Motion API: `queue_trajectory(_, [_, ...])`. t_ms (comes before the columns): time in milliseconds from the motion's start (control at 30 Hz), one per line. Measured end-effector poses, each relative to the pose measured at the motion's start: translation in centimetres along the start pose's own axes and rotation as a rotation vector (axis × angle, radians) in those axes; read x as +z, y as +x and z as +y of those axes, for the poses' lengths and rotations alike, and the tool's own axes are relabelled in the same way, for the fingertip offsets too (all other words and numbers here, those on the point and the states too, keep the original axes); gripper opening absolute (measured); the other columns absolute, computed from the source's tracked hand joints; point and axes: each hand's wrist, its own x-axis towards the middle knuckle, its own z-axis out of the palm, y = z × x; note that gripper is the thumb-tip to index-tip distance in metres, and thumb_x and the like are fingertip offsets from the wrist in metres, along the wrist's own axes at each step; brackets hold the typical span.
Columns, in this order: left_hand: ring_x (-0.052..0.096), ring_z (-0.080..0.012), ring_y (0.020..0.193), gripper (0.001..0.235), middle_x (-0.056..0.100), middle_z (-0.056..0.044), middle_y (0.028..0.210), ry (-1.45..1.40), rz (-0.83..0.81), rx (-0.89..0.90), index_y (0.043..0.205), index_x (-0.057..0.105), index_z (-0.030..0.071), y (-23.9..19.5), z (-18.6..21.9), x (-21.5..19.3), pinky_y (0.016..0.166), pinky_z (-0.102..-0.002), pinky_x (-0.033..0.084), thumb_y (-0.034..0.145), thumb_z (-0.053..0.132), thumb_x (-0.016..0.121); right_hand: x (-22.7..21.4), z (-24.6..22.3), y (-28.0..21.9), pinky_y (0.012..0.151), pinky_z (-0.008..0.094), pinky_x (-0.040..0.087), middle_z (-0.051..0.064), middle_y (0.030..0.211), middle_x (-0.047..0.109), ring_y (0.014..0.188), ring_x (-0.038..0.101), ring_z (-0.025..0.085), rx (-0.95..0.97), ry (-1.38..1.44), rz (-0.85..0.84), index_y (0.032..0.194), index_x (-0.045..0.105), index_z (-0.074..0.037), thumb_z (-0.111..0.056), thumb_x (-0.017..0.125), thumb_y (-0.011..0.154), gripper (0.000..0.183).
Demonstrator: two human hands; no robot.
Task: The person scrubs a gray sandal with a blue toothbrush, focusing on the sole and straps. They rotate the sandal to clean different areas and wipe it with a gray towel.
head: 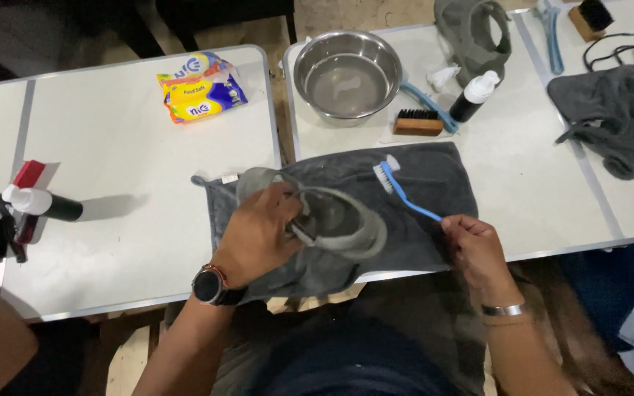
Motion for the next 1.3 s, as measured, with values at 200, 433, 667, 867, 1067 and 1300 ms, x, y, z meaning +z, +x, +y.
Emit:
queue_trajectory(200, [0.07,-0.0377,0.085,0.08,0.044,-0.012,0.129,0.125,-0.186,-0.145,0.135,0.05,0.022,-1.6,0.5,2.7,0.081,-0.049,0.06,0.069,0.039,0.092,1.6,-3.7,-2.8,0.036,0.016,0.03,-0.002,0.058,0.046,0.038,0.04,0.003,-0.037,-0.043,-0.012,0.097,0.07,-0.007,-0.011,0.068,0.099,0.004])
queue_trajectory(433, [0.062,-0.0418,0.087,0.079,0.049,-0.019,0.131,-0.097,-0.098,-0.153,0.142,0.048,0.017,-2.9,1.4,2.5,0.061,-0.052,0.057,0.074,0.02,0.087,-2.5,-6.6,-3.2,0.076,0.024,0.046,0.003,0.091,0.072,0.084,0.059,0.009,-0.242,-0.513,-0.099,0.106,0.078,-0.004,-0.005,0.076,0.094,0.012])
queue_trajectory(667, [0.05,-0.0368,0.124,0.11,0.055,-0.014,0.135,0.008,-0.021,-0.024,0.158,0.034,0.014,-3.4,-1.0,3.7,0.106,-0.061,0.034,0.071,0.05,0.091,-1.2,-11.3,-6.2,0.054,0.033,0.04,0.005,0.076,0.075,0.065,0.053,0.011,-0.14,-0.886,-0.151,0.091,0.086,-0.004,-0.014,0.082,0.088,0.011])
queue_trajectory(867, [0.044,-0.039,0.137,0.1,0.058,-0.01,0.144,-0.08,-0.094,-0.1,0.143,0.053,0.011,-2.9,-3.3,5.0,0.113,-0.075,0.018,0.068,0.07,0.082,0.8,-12.4,-5.5,0.057,0.031,0.039,0.005,0.072,0.078,0.062,0.051,0.01,0.006,-0.858,-0.183,0.09,0.092,-0.006,-0.021,0.081,0.087,0.018])
queue_trajectory(1067, [0.048,-0.0367,0.13,0.084,0.065,-0.006,0.136,-0.145,-0.118,-0.121,0.129,0.068,0.013,-2.7,-3.3,5.0,0.111,-0.074,0.017,0.067,0.067,0.083,2.0,-12.2,-4.3,0.054,0.029,0.039,0.004,0.066,0.08,0.057,0.054,0.011,-0.08,-0.952,-0.308,0.1,0.092,-0.015,-0.021,0.082,0.084,0.019])
queue_trajectory(1300, [0.045,-0.0332,0.134,0.083,0.063,-0.006,0.135,-0.138,-0.127,-0.129,0.128,0.067,0.012,-3.3,-3.5,5.8,0.12,-0.071,0.006,0.075,0.076,0.075,6.7,-9.6,-4.6,0.06,0.042,0.053,0.014,0.071,0.08,0.062,0.071,0.024,-0.361,-0.826,-0.56,0.1,0.088,-0.019,-0.026,0.086,0.078,0.023])
